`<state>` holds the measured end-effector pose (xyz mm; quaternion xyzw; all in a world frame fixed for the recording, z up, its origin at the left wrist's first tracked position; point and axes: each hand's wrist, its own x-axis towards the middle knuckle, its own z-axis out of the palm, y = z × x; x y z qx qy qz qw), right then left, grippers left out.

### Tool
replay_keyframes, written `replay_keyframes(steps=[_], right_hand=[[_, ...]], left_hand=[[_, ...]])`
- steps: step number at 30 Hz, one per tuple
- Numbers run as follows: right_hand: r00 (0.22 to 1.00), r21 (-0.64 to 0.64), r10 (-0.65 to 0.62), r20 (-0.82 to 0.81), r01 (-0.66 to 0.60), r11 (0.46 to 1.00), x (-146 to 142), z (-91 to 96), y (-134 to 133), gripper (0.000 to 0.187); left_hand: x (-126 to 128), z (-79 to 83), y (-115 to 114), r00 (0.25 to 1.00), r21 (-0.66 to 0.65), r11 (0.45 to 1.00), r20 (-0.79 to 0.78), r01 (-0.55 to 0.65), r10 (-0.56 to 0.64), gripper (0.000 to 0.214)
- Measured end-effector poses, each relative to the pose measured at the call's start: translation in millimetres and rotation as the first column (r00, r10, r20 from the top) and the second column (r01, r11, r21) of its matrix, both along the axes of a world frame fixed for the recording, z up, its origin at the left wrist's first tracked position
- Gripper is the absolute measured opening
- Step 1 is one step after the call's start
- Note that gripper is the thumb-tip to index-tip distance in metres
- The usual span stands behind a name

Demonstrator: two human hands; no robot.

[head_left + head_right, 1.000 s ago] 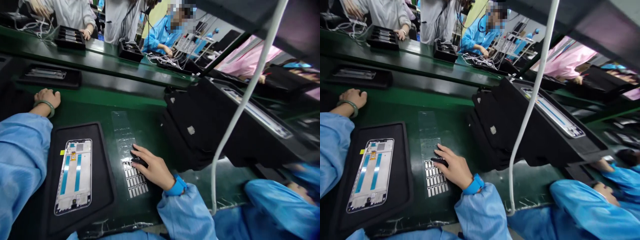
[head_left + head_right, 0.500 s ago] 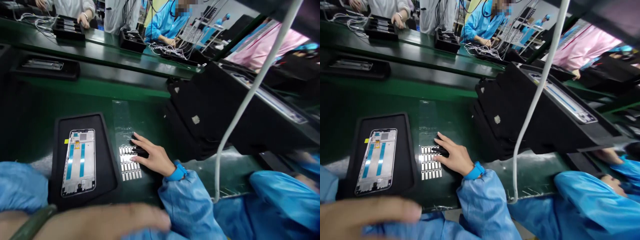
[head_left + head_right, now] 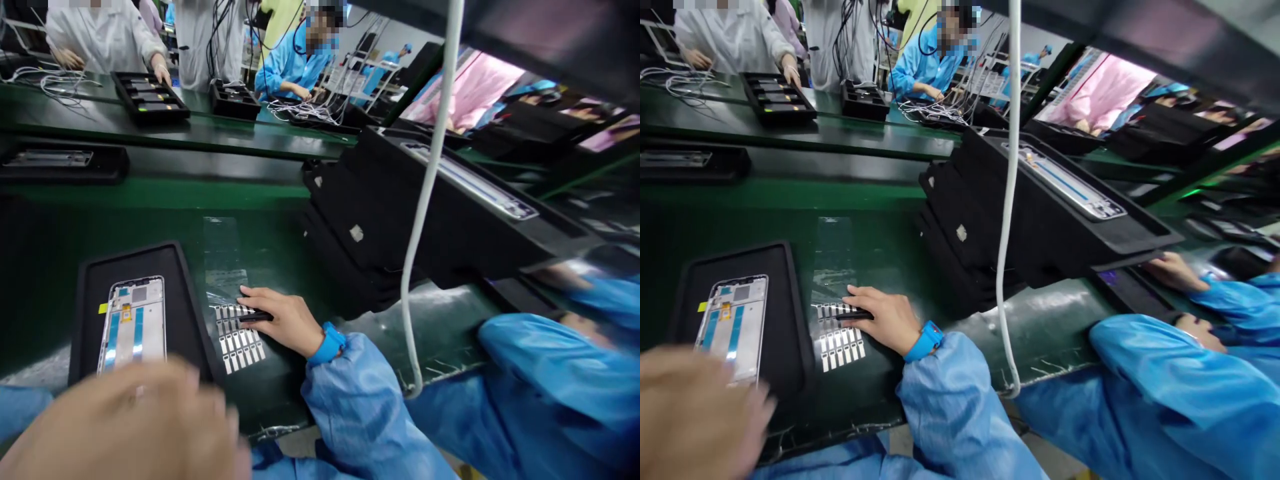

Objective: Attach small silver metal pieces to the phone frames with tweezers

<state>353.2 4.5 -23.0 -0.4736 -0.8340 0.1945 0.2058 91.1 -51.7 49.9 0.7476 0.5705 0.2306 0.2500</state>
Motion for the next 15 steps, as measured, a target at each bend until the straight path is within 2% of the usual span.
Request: replay_keyframes(steps=[3,6,10,12,15], right_hand=[[0.994,0.026,0.007,-0.105,-0.005,1.000,-1,-1.9,-3,0.029],[0.980,0.065,-0.017,-0.201,0.031,0.997,-3,-1.9,-6,0.028],[0.917,0.069,-0.050,-0.395,0.084,0.994,-11,0.7,-9,0.028],[0.872,0.023,-0.096,-0.479,0.122,0.992,-16,3.7,-11,0.021],[0.796,-0.108,-0.240,-0.556,0.217,0.970,-24,9.3,-11,0.013]], left_hand=[[16,-7.6,31,0.965,0.068,0.963,-0.044,0.262,-0.259,0.038],[31,-29.3,55,0.911,0.127,0.904,-0.115,0.409,-0.397,0.048],[42,-52.5,64,0.920,0.089,0.916,-0.051,0.392,-0.389,0.041],[44,-55.5,62,0.935,0.062,0.933,-0.007,0.353,-0.353,0.038],[45,-52.2,59,0.959,0.006,0.963,0.085,0.269,-0.269,0.042]])
